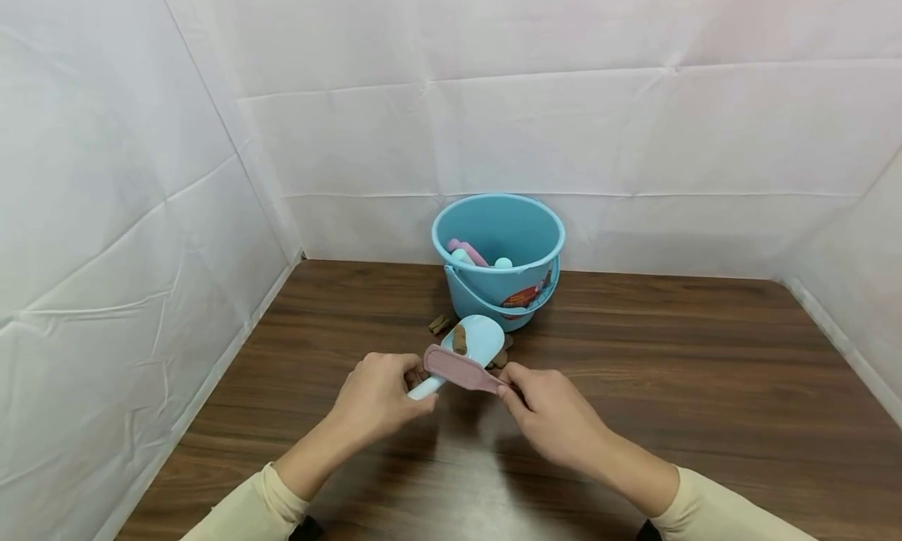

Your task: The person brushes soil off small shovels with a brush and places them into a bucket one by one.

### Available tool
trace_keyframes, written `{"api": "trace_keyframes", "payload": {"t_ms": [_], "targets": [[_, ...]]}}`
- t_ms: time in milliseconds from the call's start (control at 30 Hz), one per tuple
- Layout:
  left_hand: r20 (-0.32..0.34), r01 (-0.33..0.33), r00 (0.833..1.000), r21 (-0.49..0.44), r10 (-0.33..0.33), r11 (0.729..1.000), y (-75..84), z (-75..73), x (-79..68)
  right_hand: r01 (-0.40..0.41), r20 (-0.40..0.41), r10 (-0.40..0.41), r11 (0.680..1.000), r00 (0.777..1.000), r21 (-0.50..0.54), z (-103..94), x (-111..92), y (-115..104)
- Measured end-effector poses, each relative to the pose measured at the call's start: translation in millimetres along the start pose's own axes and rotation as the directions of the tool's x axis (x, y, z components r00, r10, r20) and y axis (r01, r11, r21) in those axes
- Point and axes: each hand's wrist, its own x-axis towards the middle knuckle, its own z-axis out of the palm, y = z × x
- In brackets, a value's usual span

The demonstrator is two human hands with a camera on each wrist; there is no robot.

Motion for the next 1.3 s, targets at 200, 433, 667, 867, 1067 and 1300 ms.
{"api": "trace_keyframes", "payload": {"t_ms": [200,433,667,867,1067,1300], "targets": [[-0.014,0.017,1.000,-0.005,-0.017,1.000,-1.0,-0.5,-4.9,-0.086,0.049,0.081,0.989,0.996,0.117,6.0,5.3,2.1],[-0.034,0.000,0.999,0.005,0.000,1.000,-2.2,0.1,-9.7,-0.172,0.026,0.170,0.976,0.985,0.134,-0.9,11.6,10.3],[-0.033,0.016,0.999,0.034,-0.015,0.999,-7.8,0.9,-14.7,-0.222,-0.051,0.232,0.962,0.971,0.156,-12.4,16.1,26.4],[-0.038,0.003,0.999,0.043,-0.001,0.999,-8.5,0.8,-13.7,-0.195,-0.006,0.204,0.943,0.979,0.269,-3.9,12.7,19.4],[-0.047,-0.021,0.999,0.045,0.023,0.999,-5.6,-1.6,-11.7,-0.126,0.082,0.108,0.955,0.991,0.268,14.1,6.1,2.3],[-0.061,-0.008,0.998,0.030,0.010,1.000,-6.1,-2.3,-16.1,-0.167,0.046,0.161,0.966,0.986,0.198,12.5,9.4,3.5]]}}
